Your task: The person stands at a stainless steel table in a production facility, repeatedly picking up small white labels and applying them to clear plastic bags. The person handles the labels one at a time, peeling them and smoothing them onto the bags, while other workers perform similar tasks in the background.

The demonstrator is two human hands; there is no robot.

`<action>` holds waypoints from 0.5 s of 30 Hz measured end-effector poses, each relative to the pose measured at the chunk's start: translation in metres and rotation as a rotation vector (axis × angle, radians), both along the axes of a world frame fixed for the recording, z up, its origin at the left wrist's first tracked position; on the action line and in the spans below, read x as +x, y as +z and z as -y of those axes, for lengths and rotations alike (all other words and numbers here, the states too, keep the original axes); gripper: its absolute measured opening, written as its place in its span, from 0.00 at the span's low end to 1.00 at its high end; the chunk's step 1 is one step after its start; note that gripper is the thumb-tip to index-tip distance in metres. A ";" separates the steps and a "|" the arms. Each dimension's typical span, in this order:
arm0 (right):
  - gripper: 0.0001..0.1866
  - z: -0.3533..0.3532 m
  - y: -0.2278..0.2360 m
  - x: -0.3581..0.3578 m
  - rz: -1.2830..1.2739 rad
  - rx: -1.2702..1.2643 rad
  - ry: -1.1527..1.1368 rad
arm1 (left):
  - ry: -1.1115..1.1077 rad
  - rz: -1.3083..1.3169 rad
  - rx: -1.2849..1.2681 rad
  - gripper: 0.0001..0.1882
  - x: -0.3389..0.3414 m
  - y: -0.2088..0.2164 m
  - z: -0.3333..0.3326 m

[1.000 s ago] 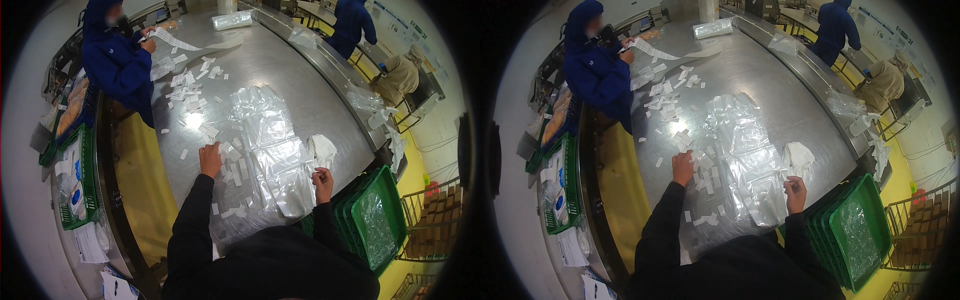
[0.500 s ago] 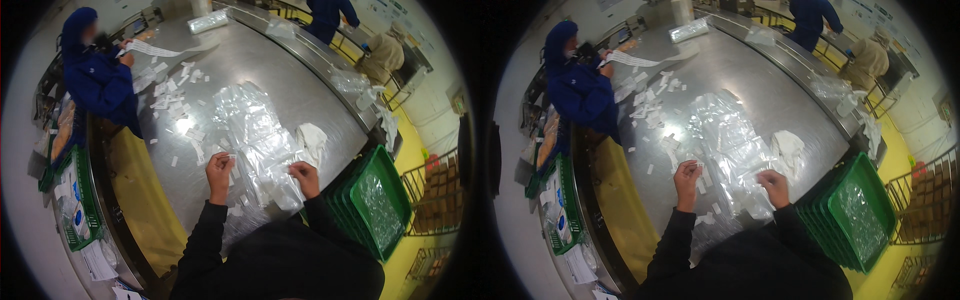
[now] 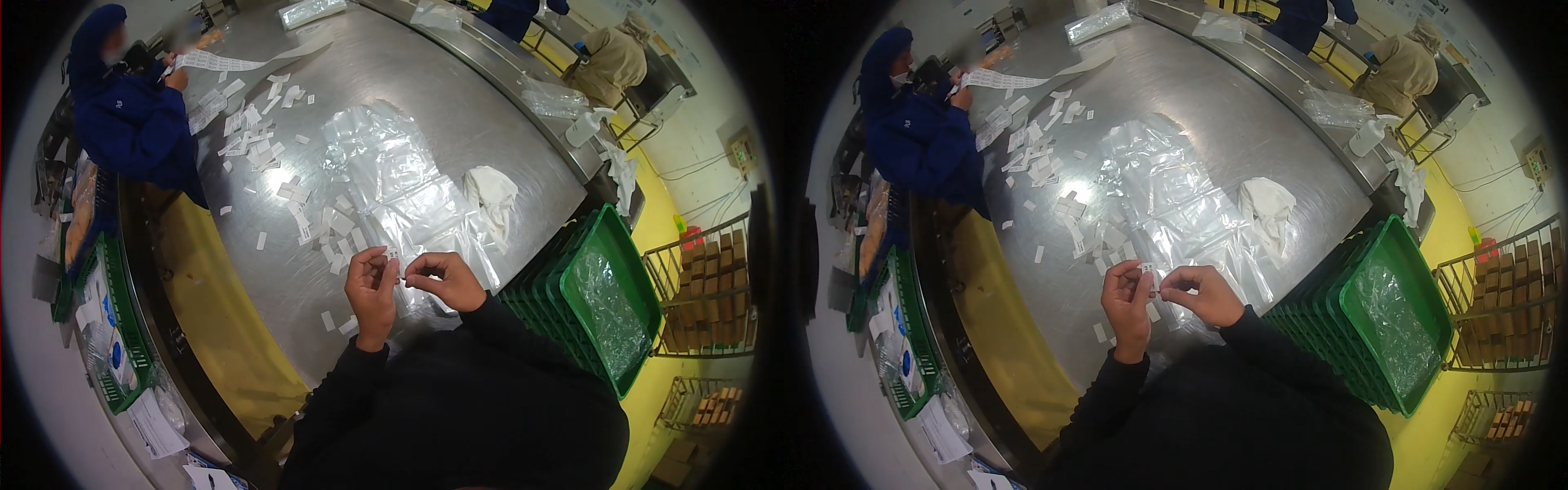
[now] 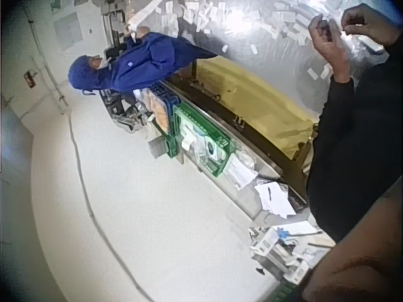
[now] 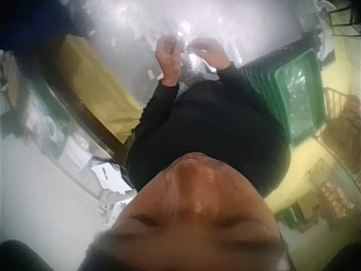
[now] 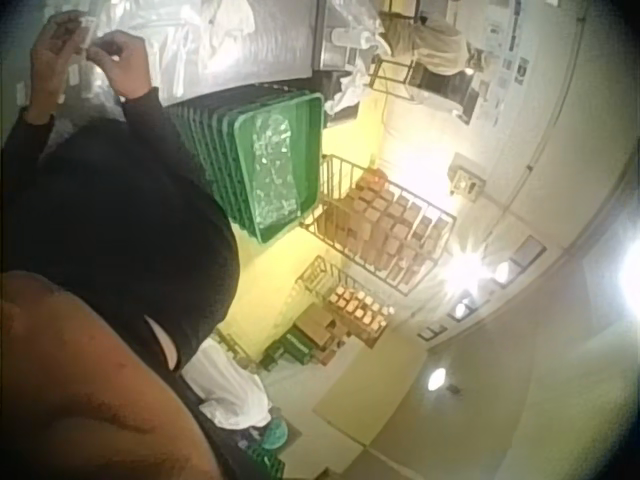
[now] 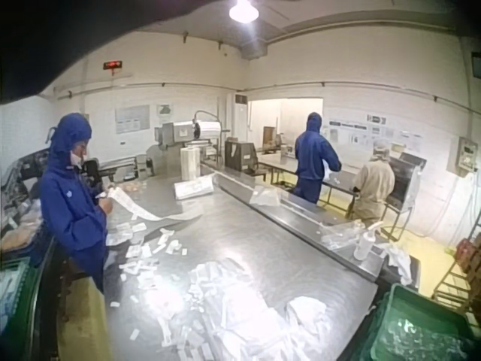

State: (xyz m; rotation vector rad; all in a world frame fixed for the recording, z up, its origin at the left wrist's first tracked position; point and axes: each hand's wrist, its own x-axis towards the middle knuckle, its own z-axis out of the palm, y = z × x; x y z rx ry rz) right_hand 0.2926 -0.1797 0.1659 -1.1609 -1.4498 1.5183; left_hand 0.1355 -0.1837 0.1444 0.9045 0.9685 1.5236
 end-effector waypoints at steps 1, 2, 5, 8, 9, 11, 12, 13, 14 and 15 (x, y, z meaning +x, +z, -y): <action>0.05 0.002 -0.001 -0.001 -0.028 -0.011 -0.004 | 0.000 0.008 0.003 0.13 0.001 0.002 0.001; 0.05 0.002 -0.001 -0.001 -0.049 -0.014 -0.008 | -0.001 0.017 0.005 0.13 0.001 0.003 0.002; 0.05 0.003 -0.001 -0.002 -0.096 -0.011 -0.011 | -0.031 0.039 -0.010 0.12 0.001 0.005 0.004; 0.05 0.003 -0.001 -0.001 -0.104 -0.004 -0.003 | -0.056 0.036 0.001 0.11 0.002 0.002 0.005; 0.05 0.003 -0.001 -0.001 -0.111 -0.015 -0.001 | -0.058 0.043 -0.008 0.11 0.002 0.002 0.005; 0.04 0.003 -0.001 0.000 -0.116 -0.029 -0.002 | -0.061 0.058 -0.025 0.10 0.002 0.003 0.006; 0.04 0.004 -0.001 0.000 -0.116 -0.033 -0.006 | -0.068 0.057 -0.027 0.09 0.002 0.003 0.006; 0.04 0.004 -0.001 0.000 -0.115 -0.036 -0.010 | -0.074 0.055 -0.029 0.08 0.002 0.002 0.006; 0.04 0.004 -0.002 0.000 -0.116 -0.040 -0.010 | -0.080 0.054 -0.032 0.07 0.001 0.002 0.006; 0.04 0.004 -0.004 0.001 -0.117 -0.044 -0.009 | -0.085 0.051 -0.046 0.07 0.001 0.002 0.006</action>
